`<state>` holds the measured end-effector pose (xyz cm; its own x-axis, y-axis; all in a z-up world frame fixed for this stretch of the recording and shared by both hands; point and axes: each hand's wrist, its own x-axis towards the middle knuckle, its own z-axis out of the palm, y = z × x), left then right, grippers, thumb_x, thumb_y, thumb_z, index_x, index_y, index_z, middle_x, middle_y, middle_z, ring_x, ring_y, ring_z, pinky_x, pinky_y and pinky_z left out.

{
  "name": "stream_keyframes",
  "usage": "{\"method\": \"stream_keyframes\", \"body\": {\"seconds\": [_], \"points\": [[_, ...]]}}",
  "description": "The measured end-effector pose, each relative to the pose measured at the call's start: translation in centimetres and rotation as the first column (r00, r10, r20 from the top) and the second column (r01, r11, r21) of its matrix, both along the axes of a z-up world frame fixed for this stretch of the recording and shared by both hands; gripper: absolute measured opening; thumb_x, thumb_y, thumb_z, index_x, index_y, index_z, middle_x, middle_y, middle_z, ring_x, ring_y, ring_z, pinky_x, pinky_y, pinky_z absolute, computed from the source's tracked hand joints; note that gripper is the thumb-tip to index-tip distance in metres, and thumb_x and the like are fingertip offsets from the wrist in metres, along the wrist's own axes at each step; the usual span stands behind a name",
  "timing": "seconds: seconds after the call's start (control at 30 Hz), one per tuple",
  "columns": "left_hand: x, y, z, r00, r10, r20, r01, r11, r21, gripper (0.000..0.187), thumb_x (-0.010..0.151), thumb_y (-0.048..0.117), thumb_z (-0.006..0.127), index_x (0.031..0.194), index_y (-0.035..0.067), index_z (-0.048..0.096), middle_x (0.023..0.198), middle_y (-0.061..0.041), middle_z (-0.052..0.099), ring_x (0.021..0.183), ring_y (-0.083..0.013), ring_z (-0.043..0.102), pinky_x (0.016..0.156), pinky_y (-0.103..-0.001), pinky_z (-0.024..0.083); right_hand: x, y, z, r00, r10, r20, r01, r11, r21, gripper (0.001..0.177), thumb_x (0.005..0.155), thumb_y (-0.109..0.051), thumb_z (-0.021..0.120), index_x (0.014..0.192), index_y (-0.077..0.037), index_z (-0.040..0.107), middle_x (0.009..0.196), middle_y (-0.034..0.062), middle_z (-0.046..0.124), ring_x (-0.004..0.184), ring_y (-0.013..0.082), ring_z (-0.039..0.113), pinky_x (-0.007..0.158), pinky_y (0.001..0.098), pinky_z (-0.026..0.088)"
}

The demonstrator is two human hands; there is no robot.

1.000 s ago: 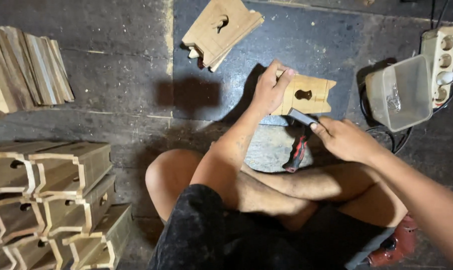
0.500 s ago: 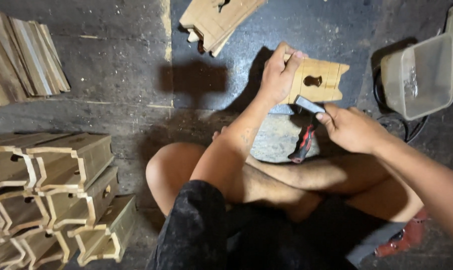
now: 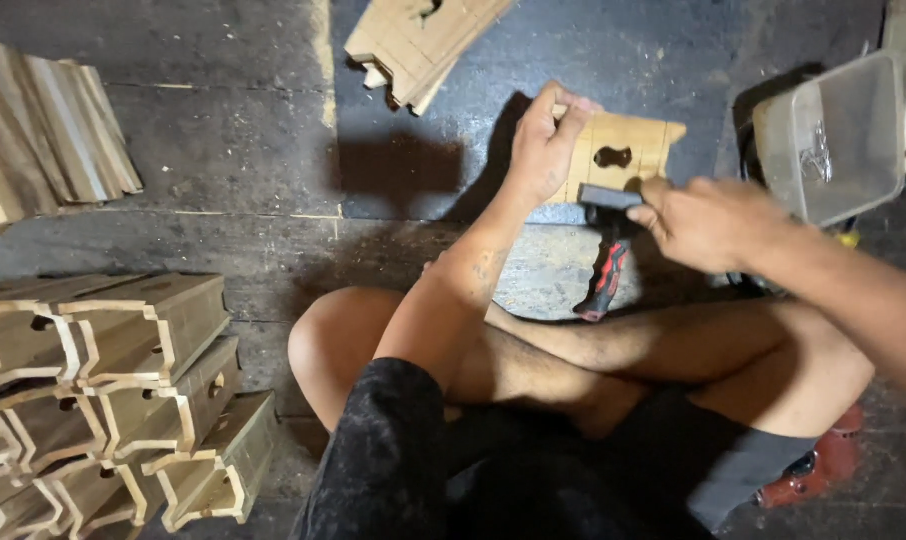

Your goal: The person assembles wooden boxes by aligning wooden panels and driving nails into them using a hammer and pliers.

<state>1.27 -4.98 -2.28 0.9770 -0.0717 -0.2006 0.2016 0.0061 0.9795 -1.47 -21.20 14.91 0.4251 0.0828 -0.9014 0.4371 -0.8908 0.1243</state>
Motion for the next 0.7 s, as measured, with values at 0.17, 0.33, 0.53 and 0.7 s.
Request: {"method": "stream_keyframes", "body": {"seconds": [0.17,0.33,0.53,0.7], "points": [[0.4,-0.7,-1.1,1.000,-0.004,0.013,0.003,0.997,0.081,0.043,0.093,0.057,0.054,0.095,0.014,0.056,0.096,-0.005,0.074,0.091,-0.0202,0.069,0.080,-0.039,0.050,-2.3,-2.6,-4.8,0.866,-0.492,-0.094,0.491,0.799,0.347,0.035,0.112,-0.037,0.041,0.106,-0.008,0.061,0.103,0.0222,0.076,0.093,0.0365,0.073,0.083,0.0487,0.053],[0.5,-0.6,-0.3,0.999,0.003,0.046,-0.003,1.000,-0.007,0.024,0.103,0.039,0.054,0.094,0.017,0.053,0.109,-0.007,0.083,0.102,-0.0239,0.078,0.085,-0.039,0.057,-0.6,-1.1,-1.7,0.971,-0.240,0.007,0.234,0.954,0.189,0.039,0.114,-0.043,0.029,0.123,-0.012,0.051,0.089,0.0226,0.074,0.077,0.0427,0.075,0.068,0.0566,0.058],[-0.5,-0.2,-0.1,1.000,-0.003,0.018,0.003,1.000,0.009,0.026,0.102,0.040,0.054,0.095,0.015,0.052,0.109,-0.007,0.083,0.100,-0.0219,0.077,0.084,-0.037,0.054,-0.7,-1.1,-1.1,0.989,0.086,0.122,-0.095,0.993,0.066,0.046,0.116,-0.049,0.022,0.125,-0.012,0.047,0.074,0.0150,0.080,0.072,0.0446,0.080,0.064,0.0555,0.064],[0.3,-0.3,0.1,1.000,0.006,0.030,-0.007,0.999,0.048,0.025,0.101,0.039,0.055,0.093,0.016,0.052,0.107,-0.006,0.084,0.094,-0.0206,0.077,0.079,-0.036,0.054,0.0,-0.2,0.8,0.966,0.194,0.173,-0.202,0.979,0.029,0.049,0.115,-0.053,0.021,0.126,-0.013,0.047,0.062,0.0086,0.077,0.069,0.0410,0.080,0.063,0.0521,0.063]]}}
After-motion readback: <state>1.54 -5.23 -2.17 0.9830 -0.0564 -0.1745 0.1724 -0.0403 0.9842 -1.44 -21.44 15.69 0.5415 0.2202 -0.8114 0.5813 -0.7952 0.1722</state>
